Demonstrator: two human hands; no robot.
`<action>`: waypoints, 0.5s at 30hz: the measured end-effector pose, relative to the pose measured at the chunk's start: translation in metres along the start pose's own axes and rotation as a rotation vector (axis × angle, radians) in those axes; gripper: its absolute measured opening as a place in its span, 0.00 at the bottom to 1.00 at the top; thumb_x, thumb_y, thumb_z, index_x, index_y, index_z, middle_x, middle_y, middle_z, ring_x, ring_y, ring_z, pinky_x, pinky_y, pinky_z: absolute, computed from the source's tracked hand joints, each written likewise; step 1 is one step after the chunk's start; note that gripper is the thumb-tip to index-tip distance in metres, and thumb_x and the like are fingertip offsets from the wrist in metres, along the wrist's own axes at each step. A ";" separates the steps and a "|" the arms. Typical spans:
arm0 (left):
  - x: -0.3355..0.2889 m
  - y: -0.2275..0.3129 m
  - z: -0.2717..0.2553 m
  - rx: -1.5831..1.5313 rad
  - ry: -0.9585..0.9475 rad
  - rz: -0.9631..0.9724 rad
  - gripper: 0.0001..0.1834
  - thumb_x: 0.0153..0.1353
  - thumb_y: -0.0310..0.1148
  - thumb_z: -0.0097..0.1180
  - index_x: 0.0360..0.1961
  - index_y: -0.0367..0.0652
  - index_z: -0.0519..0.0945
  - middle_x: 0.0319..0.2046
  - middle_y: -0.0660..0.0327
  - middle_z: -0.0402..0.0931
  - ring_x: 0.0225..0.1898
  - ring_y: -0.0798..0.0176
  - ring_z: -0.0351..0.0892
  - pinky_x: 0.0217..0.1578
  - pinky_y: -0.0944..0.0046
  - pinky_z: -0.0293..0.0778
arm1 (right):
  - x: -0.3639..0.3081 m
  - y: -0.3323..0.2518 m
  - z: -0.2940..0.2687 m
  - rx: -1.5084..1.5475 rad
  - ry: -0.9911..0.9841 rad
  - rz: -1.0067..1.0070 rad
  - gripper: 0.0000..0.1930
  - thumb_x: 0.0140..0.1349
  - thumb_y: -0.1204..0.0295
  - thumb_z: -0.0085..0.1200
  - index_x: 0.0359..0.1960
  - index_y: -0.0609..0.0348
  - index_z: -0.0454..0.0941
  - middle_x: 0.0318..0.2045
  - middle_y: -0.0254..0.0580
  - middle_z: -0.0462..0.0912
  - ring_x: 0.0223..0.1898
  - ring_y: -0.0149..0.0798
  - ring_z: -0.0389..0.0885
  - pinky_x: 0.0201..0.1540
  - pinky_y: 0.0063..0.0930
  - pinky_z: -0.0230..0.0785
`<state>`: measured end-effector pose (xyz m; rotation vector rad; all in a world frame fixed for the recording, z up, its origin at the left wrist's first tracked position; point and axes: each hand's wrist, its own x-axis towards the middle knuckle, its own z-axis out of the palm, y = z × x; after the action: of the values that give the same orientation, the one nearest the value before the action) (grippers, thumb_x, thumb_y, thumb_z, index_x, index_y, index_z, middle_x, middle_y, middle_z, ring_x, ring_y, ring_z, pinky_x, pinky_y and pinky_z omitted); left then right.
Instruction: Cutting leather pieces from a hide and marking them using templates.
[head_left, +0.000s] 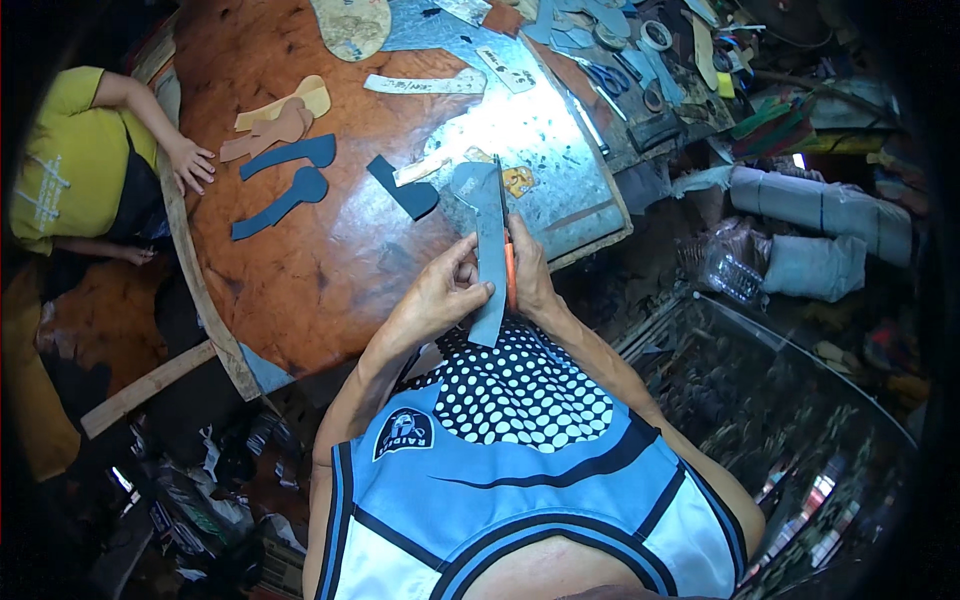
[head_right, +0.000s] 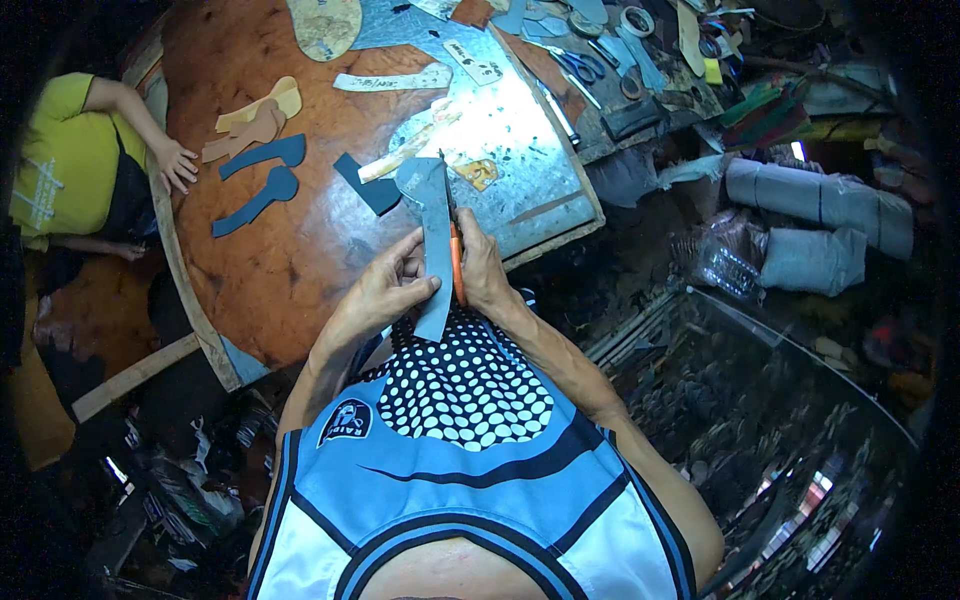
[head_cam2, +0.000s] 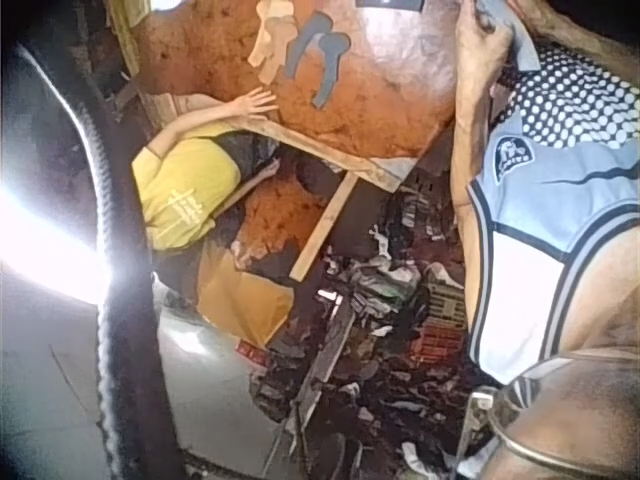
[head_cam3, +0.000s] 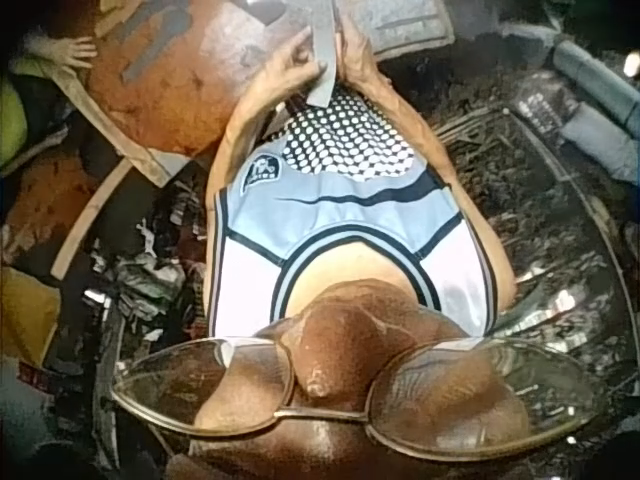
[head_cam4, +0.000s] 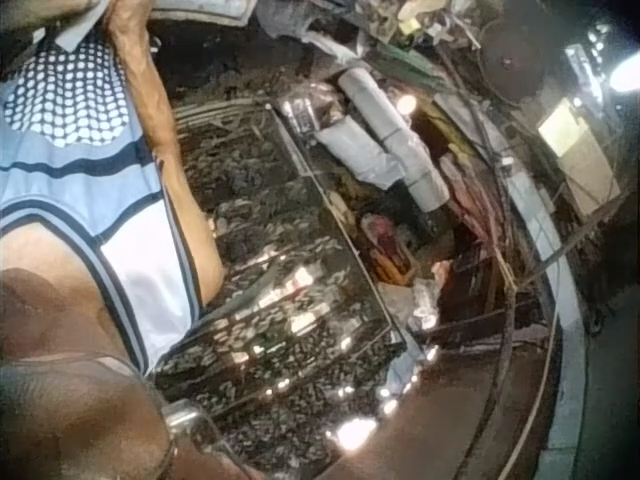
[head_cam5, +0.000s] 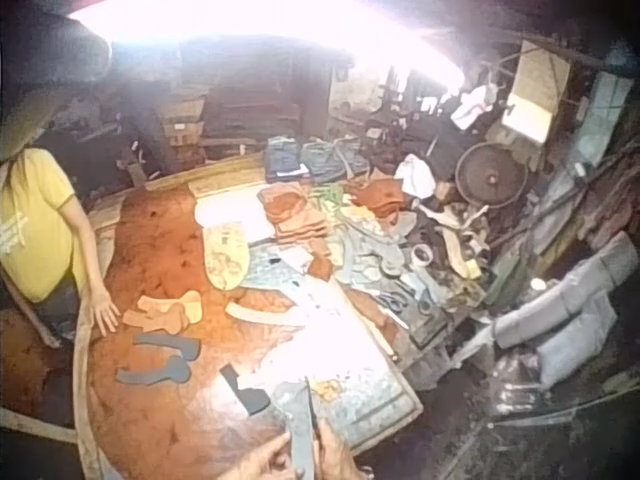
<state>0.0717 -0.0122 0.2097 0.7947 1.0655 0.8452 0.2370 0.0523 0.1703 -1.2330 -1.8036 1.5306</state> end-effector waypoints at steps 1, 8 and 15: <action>0.003 -0.005 0.001 -0.011 0.016 -0.017 0.38 0.59 0.24 0.55 0.69 0.29 0.54 0.25 0.67 0.70 0.25 0.76 0.71 0.25 0.73 0.69 | -0.002 0.001 0.000 0.002 0.006 0.016 0.18 0.61 0.68 0.58 0.47 0.63 0.67 0.30 0.49 0.84 0.32 0.42 0.86 0.32 0.33 0.79; 0.034 -0.030 0.004 -0.224 -0.018 -0.189 0.38 0.59 0.23 0.55 0.70 0.33 0.54 0.22 0.70 0.69 0.22 0.78 0.69 0.21 0.75 0.66 | -0.006 0.023 -0.007 -0.037 0.044 0.117 0.13 0.63 0.69 0.55 0.44 0.63 0.68 0.32 0.49 0.84 0.35 0.41 0.86 0.33 0.33 0.77; 0.051 -0.028 -0.003 -0.346 -0.057 -0.297 0.37 0.59 0.21 0.55 0.70 0.35 0.55 0.29 0.67 0.76 0.25 0.78 0.73 0.22 0.78 0.67 | -0.002 0.039 -0.016 -0.076 0.022 0.206 0.14 0.57 0.73 0.59 0.41 0.63 0.67 0.30 0.51 0.82 0.33 0.43 0.84 0.33 0.35 0.74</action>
<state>0.0870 0.0206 0.1636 0.3564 0.9252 0.7219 0.2631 0.0580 0.1382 -1.5063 -1.7809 1.5620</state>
